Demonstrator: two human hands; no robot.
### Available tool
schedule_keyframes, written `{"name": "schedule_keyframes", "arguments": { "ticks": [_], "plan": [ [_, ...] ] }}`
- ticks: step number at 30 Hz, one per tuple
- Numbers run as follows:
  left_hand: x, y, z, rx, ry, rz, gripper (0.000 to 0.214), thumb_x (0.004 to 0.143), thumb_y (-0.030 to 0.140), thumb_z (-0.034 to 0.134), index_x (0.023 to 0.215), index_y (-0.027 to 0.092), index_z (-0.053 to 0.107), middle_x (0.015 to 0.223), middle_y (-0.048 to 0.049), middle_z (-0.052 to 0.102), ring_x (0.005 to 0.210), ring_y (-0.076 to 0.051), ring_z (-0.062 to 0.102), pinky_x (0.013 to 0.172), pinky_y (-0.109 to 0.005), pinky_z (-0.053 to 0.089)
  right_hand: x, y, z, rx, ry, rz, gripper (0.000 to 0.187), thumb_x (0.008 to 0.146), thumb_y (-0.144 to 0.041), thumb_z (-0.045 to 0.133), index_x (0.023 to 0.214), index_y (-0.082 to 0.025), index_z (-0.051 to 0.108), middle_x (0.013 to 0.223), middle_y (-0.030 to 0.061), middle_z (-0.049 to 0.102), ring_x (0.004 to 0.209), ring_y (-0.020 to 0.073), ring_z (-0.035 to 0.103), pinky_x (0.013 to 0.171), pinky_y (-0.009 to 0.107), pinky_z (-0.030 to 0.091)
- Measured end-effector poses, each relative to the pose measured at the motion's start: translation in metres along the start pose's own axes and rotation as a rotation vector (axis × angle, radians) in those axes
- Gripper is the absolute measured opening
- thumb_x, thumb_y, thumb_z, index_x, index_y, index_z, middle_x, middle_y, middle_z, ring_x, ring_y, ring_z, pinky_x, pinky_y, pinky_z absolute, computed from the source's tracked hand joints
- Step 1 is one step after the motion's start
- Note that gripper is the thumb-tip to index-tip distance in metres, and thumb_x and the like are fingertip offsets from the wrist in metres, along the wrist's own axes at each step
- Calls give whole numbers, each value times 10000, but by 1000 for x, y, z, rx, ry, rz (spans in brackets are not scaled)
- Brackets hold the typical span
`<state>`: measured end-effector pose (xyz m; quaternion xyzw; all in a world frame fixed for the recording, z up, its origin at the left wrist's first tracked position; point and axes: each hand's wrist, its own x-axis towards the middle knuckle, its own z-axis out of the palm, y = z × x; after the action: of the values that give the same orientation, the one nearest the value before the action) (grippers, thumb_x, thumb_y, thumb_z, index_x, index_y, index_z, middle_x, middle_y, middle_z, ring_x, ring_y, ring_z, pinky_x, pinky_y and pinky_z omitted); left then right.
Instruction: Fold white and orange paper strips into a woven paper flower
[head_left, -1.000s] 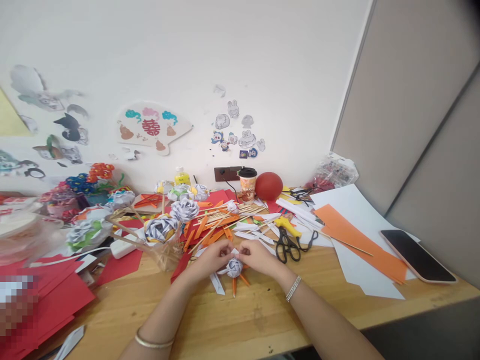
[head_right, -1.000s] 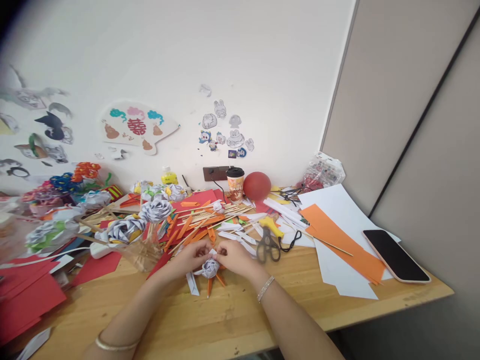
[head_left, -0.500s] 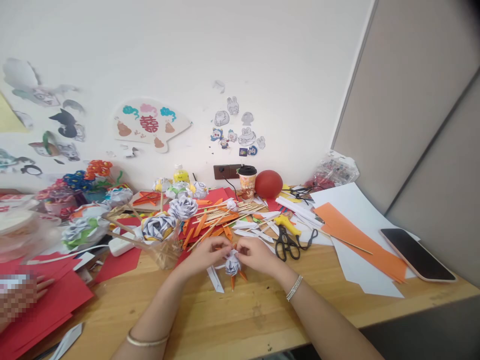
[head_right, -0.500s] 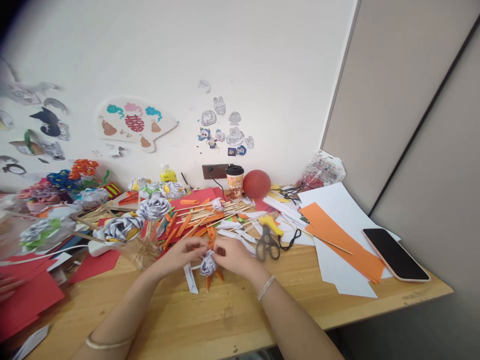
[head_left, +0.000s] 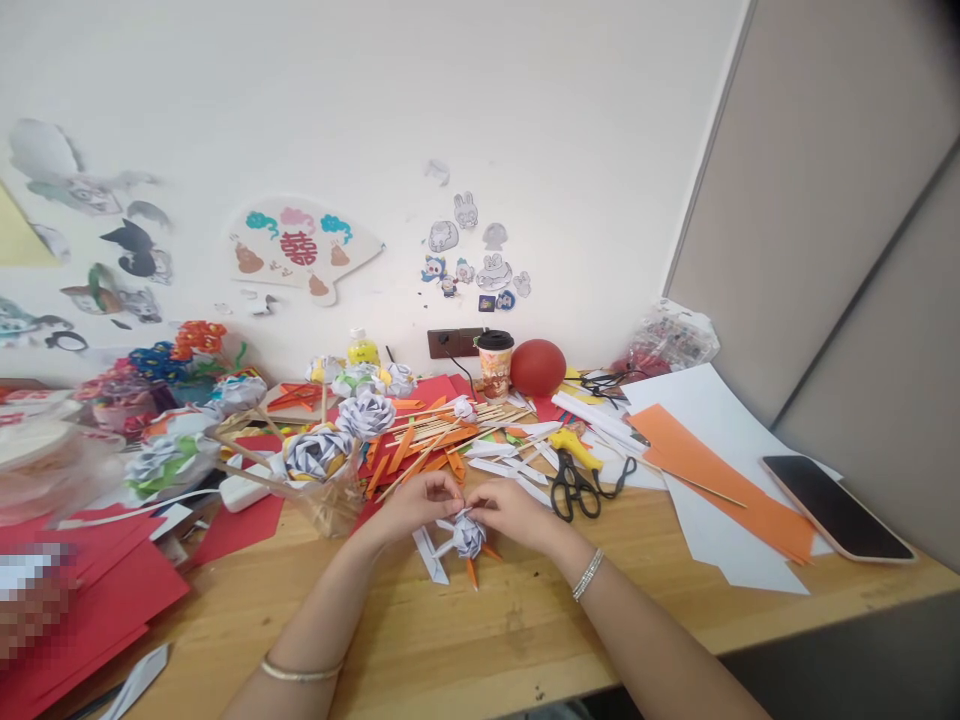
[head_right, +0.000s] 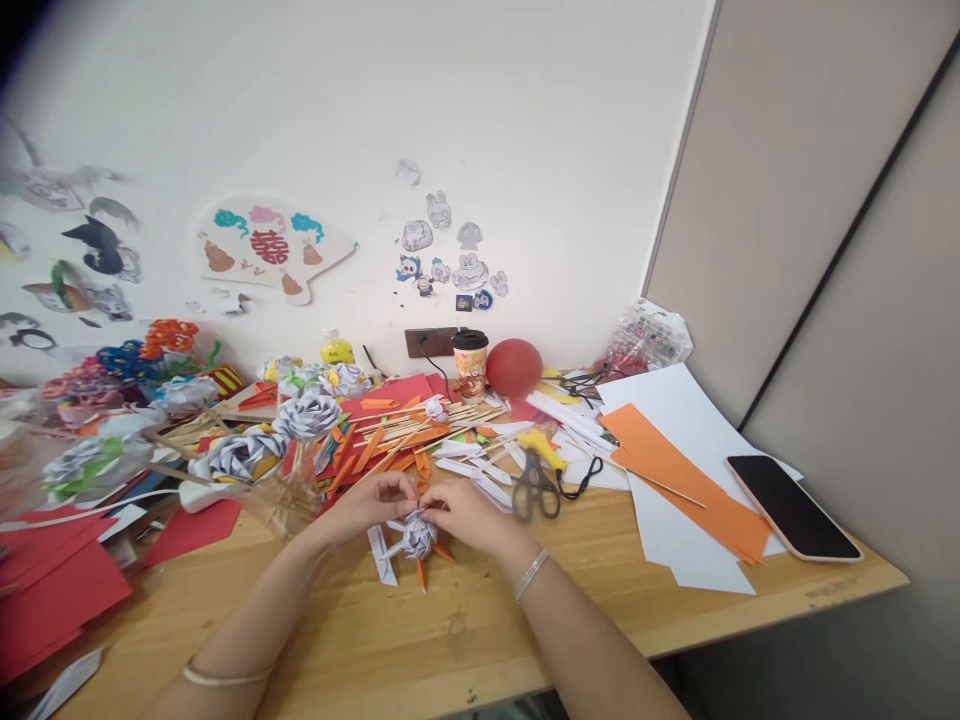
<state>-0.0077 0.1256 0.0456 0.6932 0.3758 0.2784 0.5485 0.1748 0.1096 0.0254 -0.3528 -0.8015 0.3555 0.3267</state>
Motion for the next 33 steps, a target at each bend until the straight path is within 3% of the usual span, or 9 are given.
{"name": "schedule_keyframes", "arguments": {
  "ticks": [5, 13, 17, 22, 28, 33],
  "plan": [
    [-2, 2, 0, -60, -43, 43, 228, 651, 316, 650, 738, 130, 550, 669, 8, 575, 613, -93, 523, 580, -213, 398, -1, 0, -3, 175, -29, 42, 120, 726, -221, 561, 815, -179, 630, 797, 9, 638, 728, 138, 575, 657, 237, 429],
    [0, 1, 4, -79, 47, 19, 256, 618, 318, 672, 708, 131, 522, 642, 15, 565, 598, -94, 522, 576, -224, 406, -1, -2, 1, -17, 127, 3, 97, 714, -169, 554, 763, -185, 636, 758, 10, 630, 699, 134, 567, 633, 231, 417],
    [2, 0, 6, -57, 55, 30, 258, 612, 321, 673, 697, 135, 516, 615, 25, 549, 576, -91, 512, 545, -215, 396, -2, -3, 2, -36, 134, 4, 69, 710, -165, 558, 724, -182, 623, 727, 3, 618, 671, 126, 561, 608, 220, 414],
    [6, -5, 8, -3, 162, 49, 273, 599, 329, 678, 664, 128, 506, 580, 37, 519, 542, -80, 489, 527, -206, 390, -3, -7, 2, -82, 157, 4, 85, 723, -138, 534, 762, -181, 596, 714, -4, 599, 645, 113, 544, 579, 206, 406],
    [9, -10, 8, 18, 192, 83, 258, 624, 344, 648, 672, 132, 510, 610, 21, 540, 561, -92, 503, 523, -203, 392, -2, -8, 3, -172, 193, -84, 132, 771, -150, 517, 868, -194, 595, 827, 17, 612, 758, 132, 556, 671, 240, 420],
    [13, -16, 10, 80, 288, 72, 256, 616, 360, 629, 634, 143, 494, 551, 35, 511, 509, -96, 485, 477, -205, 382, 0, -4, 2, -298, 202, -240, 126, 790, -127, 495, 816, -181, 606, 779, 25, 608, 753, 136, 543, 690, 251, 419]
  ]
}}
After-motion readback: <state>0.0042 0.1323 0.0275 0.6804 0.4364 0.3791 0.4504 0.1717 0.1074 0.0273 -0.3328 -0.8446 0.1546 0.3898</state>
